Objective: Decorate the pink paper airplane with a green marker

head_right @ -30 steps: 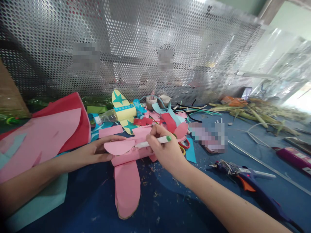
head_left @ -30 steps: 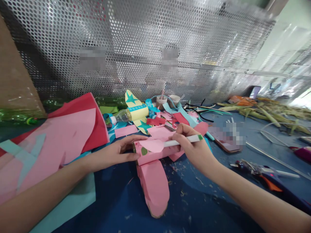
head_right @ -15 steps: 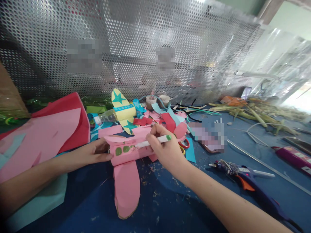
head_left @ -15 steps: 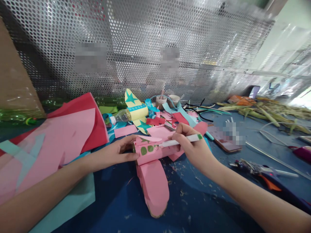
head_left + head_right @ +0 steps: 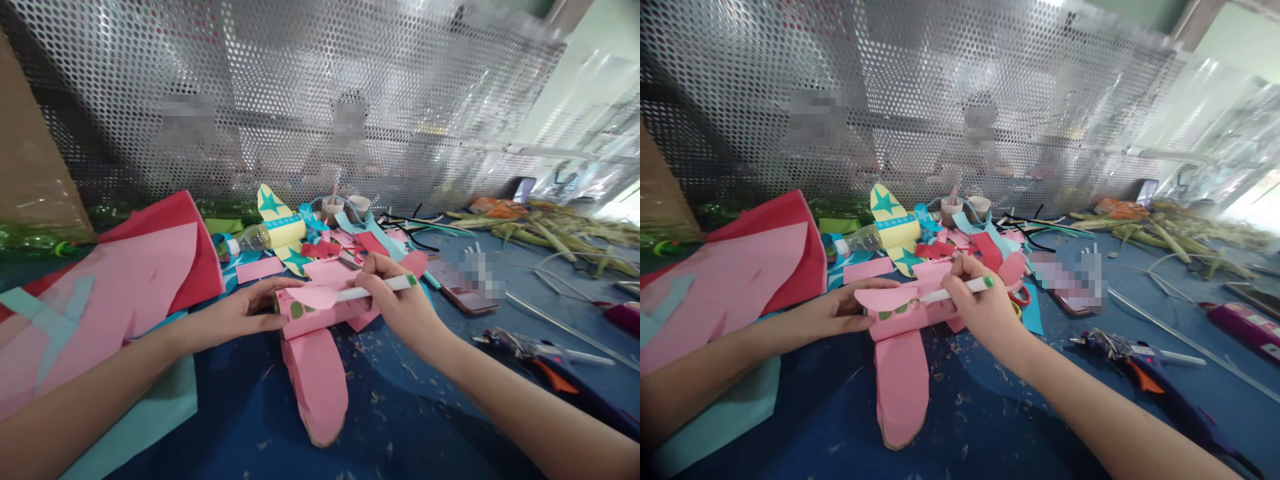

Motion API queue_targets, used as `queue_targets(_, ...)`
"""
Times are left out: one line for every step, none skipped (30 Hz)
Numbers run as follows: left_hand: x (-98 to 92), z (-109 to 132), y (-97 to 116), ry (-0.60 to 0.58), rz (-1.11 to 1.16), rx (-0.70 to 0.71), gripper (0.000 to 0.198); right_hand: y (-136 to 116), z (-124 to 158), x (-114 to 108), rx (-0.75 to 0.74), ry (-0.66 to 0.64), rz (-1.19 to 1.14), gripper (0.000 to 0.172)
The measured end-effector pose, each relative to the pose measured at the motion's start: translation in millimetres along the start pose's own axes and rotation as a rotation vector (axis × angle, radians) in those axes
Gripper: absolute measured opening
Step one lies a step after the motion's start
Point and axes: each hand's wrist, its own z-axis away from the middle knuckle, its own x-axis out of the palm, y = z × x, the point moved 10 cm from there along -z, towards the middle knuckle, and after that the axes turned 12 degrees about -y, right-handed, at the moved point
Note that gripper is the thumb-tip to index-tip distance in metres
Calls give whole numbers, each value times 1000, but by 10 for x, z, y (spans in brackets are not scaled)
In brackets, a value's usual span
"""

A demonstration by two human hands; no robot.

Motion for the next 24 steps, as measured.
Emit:
queue_targets(-1, 1, -1, 2, -3, 0, 60, -1, -1, 8, -1, -9, 2, 22)
queue_targets(-1, 2, -3, 1, -9, -3, 59, 3, -2, 14, 0, -15, 3, 22)
queue_targets(1, 3, 1, -1, -19, -2, 58, 9, -2, 17, 4, -17, 4, 22)
queue_targets(0, 3, 7, -2, -28, 1, 58, 16, -2, 18, 6, -19, 2, 22)
queue_targets(-1, 4, 15, -3, -33, 7, 57, 20, -2, 18, 5, -21, 1, 22)
queue_targets(-2, 4, 22, -2, -33, 14, 57, 21, -2, 15, 1, -19, 0, 22)
queue_targets(-3, 5, 26, -2, -28, 18, 57, 20, -2, 11, -3, -17, -1, 22)
queue_targets(-1, 4, 28, -3, -21, 20, 58, 22, -2, 10, -3, -18, -3, 21)
queue_targets(1, 4, 23, -4, -13, 16, 58, 24, -3, 9, 0, -19, -5, 21)
queue_targets(3, 3, 15, -4, -7, 8, 58, 24, -3, 7, 4, -18, -6, 21)
queue_targets(4, 3, 8, -3, -2, 1, 58, 20, -3, 5, 6, -17, -6, 21)
queue_targets(4, 3, 2, -2, 3, -4, 59, 12, -2, 3, 5, -15, -7, 21)
queue_targets(4, 4, 0, -1, 7, -5, 59, 3, -2, 4, 4, -16, -8, 22)
queue_targets(5, 4, -1, -2, 9, -5, 59, -6, -2, 6, 2, -18, -6, 22)
queue_targets(5, 4, 0, -1, 7, -3, 58, -14, -1, 7, 1, -19, -4, 22)
queue_targets(4, 4, 4, -1, 2, 3, 58, -19, 0, 6, 0, -18, 0, 22)
queue_targets(5, 4, 9, -5, -5, 8, 58, -21, 1, 3, 0, -15, 6, 22)
queue_targets(4, 4, 16, -6, -13, 14, 58, -24, 2, 1, -2, -13, 14, 23)
queue_targets(3, 4, 21, -7, -19, 16, 57, -25, 2, -2, -4, -11, 22, 23)
queue_targets(-1, 5, 26, -5, -26, 17, 57, -25, 2, -3, -6, -10, 27, 24)
queue_targets(-5, 6, 32, -3, -32, 17, 57, -22, 0, -1, -7, -11, 28, 24)
queue_targets(-7, 7, 36, -3, -38, 15, 57, -18, -1, 1, -7, -13, 24, 24)
queue_targets(-9, 7, 37, -2, -44, 11, 57, -14, -2, 1, -7, -13, 20, 23)
queue_targets(-12, 7, 40, -1, -47, 11, 57, -10, -3, 0, -7, -12, 18, 23)
